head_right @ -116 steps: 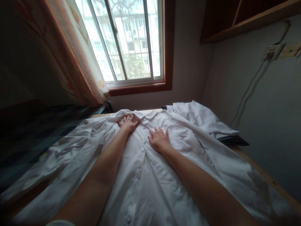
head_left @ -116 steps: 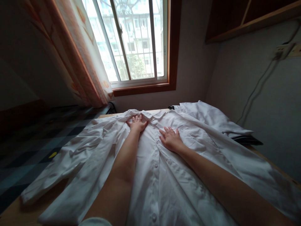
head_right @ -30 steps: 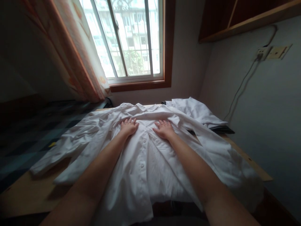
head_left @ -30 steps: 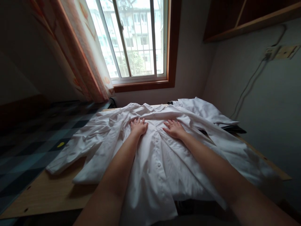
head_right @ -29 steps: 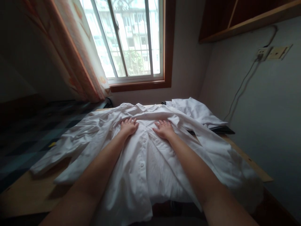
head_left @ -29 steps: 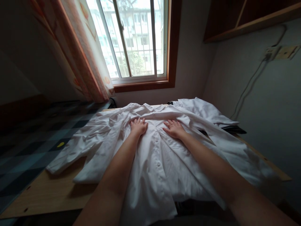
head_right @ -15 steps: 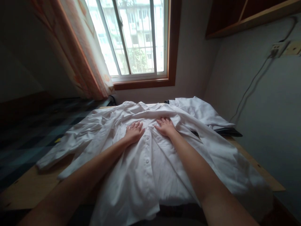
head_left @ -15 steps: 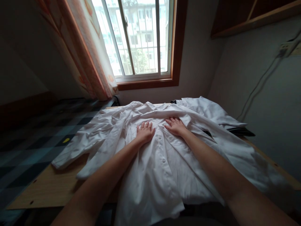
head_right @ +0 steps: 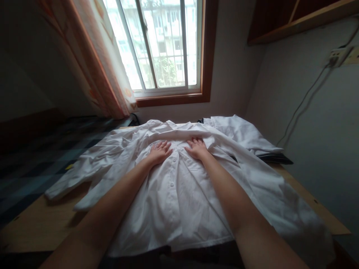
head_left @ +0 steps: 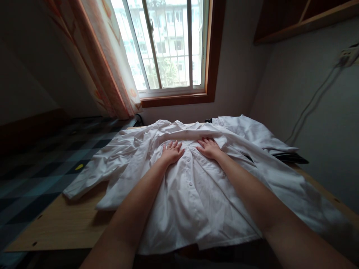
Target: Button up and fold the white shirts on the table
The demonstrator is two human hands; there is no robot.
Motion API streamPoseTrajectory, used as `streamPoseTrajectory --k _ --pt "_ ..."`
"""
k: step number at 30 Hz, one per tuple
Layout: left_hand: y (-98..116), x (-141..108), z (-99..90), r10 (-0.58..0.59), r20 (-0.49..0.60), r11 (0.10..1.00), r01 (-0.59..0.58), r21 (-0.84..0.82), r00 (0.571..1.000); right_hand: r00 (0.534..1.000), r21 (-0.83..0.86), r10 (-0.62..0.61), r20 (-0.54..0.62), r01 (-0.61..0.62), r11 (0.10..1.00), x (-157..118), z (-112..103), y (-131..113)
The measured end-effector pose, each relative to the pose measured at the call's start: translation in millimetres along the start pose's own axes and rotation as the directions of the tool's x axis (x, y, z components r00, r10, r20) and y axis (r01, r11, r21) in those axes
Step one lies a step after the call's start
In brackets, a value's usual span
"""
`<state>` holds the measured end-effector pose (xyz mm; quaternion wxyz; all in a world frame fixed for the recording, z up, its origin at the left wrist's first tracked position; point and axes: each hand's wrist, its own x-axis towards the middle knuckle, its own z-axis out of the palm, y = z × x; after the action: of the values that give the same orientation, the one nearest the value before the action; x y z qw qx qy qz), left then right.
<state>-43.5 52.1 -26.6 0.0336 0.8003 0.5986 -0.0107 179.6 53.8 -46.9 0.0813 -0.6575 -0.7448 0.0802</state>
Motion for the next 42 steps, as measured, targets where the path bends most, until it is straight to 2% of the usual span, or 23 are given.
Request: streamPoseTrajectory --k 6,9,12,14,16,20,23,25,27,28,31,33,36,39,42 --pt "-5.4 0.2 6.8 0.025 -0.101 1.000 -0.025 0.001 0.995 1.000 0.000 -0.009 -0.023 0.009 1.000 4.7 0.2 -0.4" --pt "-6.4 -1.3 8.4 0.045 -0.159 0.999 -0.046 -0.005 0.986 0.992 0.001 -0.044 -0.120 0.045 0.999 1.5 0.5 -0.5" --pt "-7.8 -0.9 10.0 0.067 -0.207 0.997 -0.075 -0.031 0.976 0.955 -0.008 -0.151 -0.257 0.154 0.988 -7.2 -2.8 -2.3" --pt "-9.4 0.2 11.3 0.081 -0.231 0.994 -0.095 -0.050 0.970 0.931 -0.014 -0.194 -0.308 0.200 0.980 -15.7 -7.3 -5.1" --pt "-10.6 0.8 12.2 0.103 -0.264 0.991 -0.122 -0.054 0.959 0.939 0.032 -0.165 -0.301 0.183 0.983 -26.0 -12.3 -9.2" --pt "-5.3 -1.4 9.0 0.223 -0.354 0.968 -0.249 -0.029 0.908 0.986 0.230 -0.047 -0.162 0.084 0.969 -48.3 -17.2 -17.9" --pt "8.5 -5.4 -0.6 0.318 -0.410 0.930 -0.366 -0.041 0.855 0.992 0.283 -0.036 -0.122 0.069 0.956 -61.7 -14.5 -20.7" --pt "19.6 -8.8 -10.1 0.335 -0.432 0.909 -0.407 -0.084 0.837 0.991 0.302 -0.049 -0.127 0.086 0.949 -66.9 -11.2 -20.2" --pt "29.2 -13.7 -19.8 0.332 -0.407 0.898 -0.417 -0.141 0.851 0.988 0.317 -0.074 -0.135 0.114 0.942 -69.4 -8.0 -18.4" --pt "32.9 -17.0 -23.7 0.320 -0.372 0.901 -0.401 -0.166 0.871 0.986 0.323 -0.087 -0.142 0.129 0.937 -69.8 -6.6 -17.3" --pt "39.9 -30.9 -26.8 0.194 -0.232 0.945 -0.245 -0.216 0.953 0.981 0.358 -0.110 -0.160 0.162 0.919 -69.5 -2.9 -13.4" --pt "42.3 -42.2 -20.7 0.093 -0.164 0.963 -0.131 -0.237 0.982 0.978 0.388 -0.125 -0.170 0.183 0.903 -69.0 -0.7 -10.9" --pt "44.6 -57.8 -5.6 0.035 -0.166 0.969 -0.075 -0.237 0.985 0.971 0.418 -0.144 -0.189 0.213 0.883 -68.8 1.6 -7.6" --pt "45.9 -67.7 5.7 0.047 -0.231 0.976 -0.094 -0.198 0.972 0.971 0.442 -0.131 -0.201 0.209 0.872 -69.1 2.0 -4.9" --pt "46.0 -71.4 9.0 0.078 -0.237 0.979 -0.120 -0.166 0.968 0.972 0.473 -0.125 -0.197 0.206 0.856 -69.0 2.1 -3.2"
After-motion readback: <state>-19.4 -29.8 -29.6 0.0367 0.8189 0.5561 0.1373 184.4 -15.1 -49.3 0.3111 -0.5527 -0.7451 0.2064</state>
